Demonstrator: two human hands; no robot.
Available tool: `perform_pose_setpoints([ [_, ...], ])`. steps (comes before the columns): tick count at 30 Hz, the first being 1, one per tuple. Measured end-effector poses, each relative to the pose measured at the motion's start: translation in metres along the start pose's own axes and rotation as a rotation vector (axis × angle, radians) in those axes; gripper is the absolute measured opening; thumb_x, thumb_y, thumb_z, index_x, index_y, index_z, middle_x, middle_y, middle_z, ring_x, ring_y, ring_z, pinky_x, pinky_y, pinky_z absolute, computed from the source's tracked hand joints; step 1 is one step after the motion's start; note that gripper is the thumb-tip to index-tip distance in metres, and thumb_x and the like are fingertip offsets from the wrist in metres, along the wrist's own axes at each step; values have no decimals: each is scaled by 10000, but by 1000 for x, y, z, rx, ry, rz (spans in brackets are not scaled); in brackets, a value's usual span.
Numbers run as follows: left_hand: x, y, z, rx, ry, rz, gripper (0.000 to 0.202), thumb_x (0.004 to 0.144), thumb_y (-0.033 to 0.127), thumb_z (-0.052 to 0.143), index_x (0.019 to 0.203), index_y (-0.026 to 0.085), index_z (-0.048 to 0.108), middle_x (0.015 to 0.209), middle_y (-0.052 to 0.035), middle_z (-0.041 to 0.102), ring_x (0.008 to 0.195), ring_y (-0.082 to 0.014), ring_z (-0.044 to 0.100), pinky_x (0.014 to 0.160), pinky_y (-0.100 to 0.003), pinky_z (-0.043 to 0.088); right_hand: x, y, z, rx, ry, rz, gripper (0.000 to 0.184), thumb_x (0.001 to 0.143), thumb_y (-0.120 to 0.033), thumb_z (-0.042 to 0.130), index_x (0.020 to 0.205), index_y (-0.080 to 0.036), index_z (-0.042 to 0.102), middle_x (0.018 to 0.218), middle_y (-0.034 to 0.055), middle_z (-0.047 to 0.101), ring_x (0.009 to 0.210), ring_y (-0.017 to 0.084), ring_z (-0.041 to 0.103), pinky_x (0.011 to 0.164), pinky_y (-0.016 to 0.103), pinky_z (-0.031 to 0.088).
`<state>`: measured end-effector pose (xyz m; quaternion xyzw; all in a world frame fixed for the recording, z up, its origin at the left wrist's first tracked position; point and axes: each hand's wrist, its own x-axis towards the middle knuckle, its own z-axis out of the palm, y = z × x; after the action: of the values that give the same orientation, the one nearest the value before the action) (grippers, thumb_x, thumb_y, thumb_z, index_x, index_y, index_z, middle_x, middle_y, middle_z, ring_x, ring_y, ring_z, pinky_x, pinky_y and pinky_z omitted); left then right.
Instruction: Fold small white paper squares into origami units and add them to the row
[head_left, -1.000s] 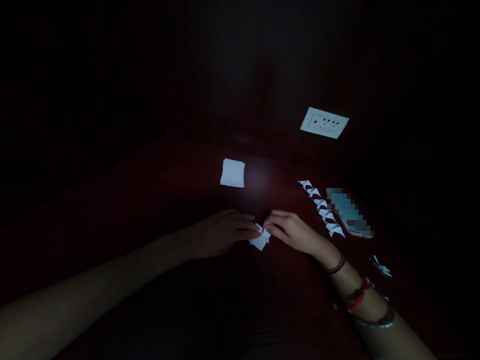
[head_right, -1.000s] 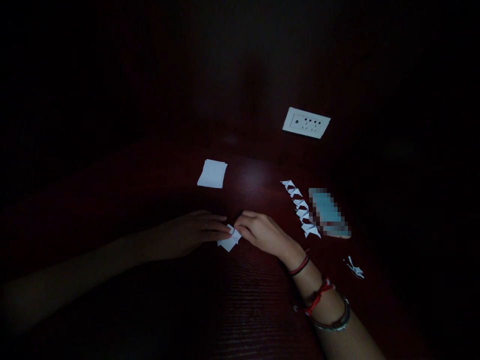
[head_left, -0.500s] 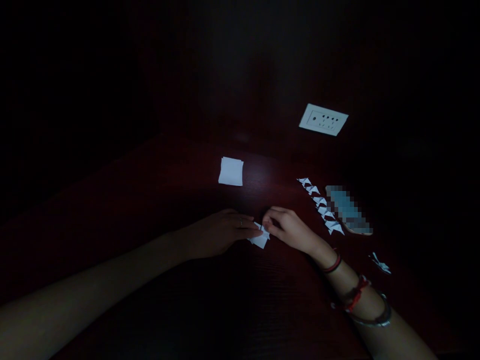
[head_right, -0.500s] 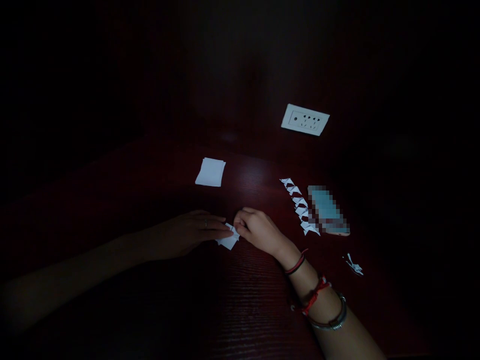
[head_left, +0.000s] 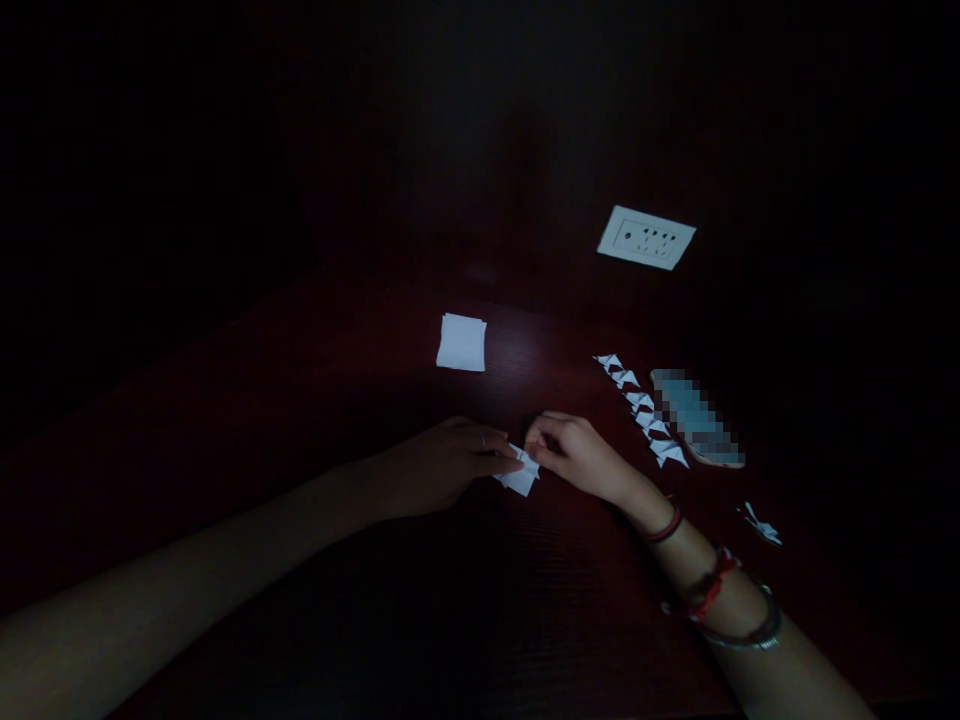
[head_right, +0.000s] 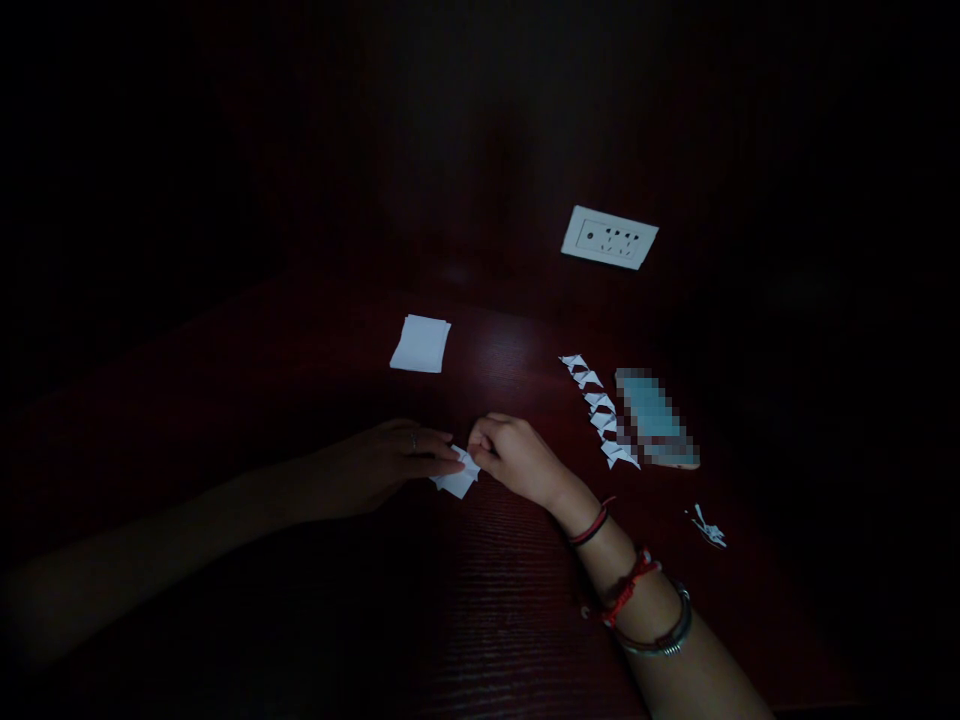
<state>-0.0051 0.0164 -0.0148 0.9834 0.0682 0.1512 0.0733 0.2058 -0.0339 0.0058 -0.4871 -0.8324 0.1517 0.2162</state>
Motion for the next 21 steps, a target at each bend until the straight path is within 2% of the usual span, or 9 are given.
perform_pose_setpoints([
  [6, 1, 1, 0, -48, 33, -14, 573, 736, -52, 372, 1214, 258, 429, 1221, -31, 470, 1146, -178, 390, 920, -365, 322, -1, 1, 0, -11, 17, 1, 87, 775, -109, 456, 740, -151, 524, 693, -3, 492, 630, 91, 455, 586, 205, 352],
  [9, -1, 0, 2, -53, 40, -14, 589, 729, -62, 369, 1221, 257, 422, 1231, -34, 461, 1156, -182, 379, 930, -372, 313, -4, 3, -3, -6, 30, -62, 99, 787, -110, 465, 800, -149, 555, 740, 9, 507, 671, 96, 478, 608, 210, 377],
  [14, -1, -1, 4, -62, 52, -13, 602, 735, -65, 377, 1227, 281, 408, 1210, -12, 480, 1147, -171, 386, 937, -361, 310, -11, 5, -13, -66, -90, -213, 246, 804, -78, 442, 923, -186, 628, 871, 34, 547, 785, 112, 523, 696, 240, 416],
  [21, 0, 0, 2, -78, 43, -7, 584, 752, -53, 375, 1232, 279, 403, 1208, -16, 482, 1140, -165, 393, 939, -365, 310, -14, 3, -16, -166, -140, -228, 308, 801, -73, 440, 1007, -209, 624, 995, 34, 579, 860, 129, 556, 752, 264, 446],
])
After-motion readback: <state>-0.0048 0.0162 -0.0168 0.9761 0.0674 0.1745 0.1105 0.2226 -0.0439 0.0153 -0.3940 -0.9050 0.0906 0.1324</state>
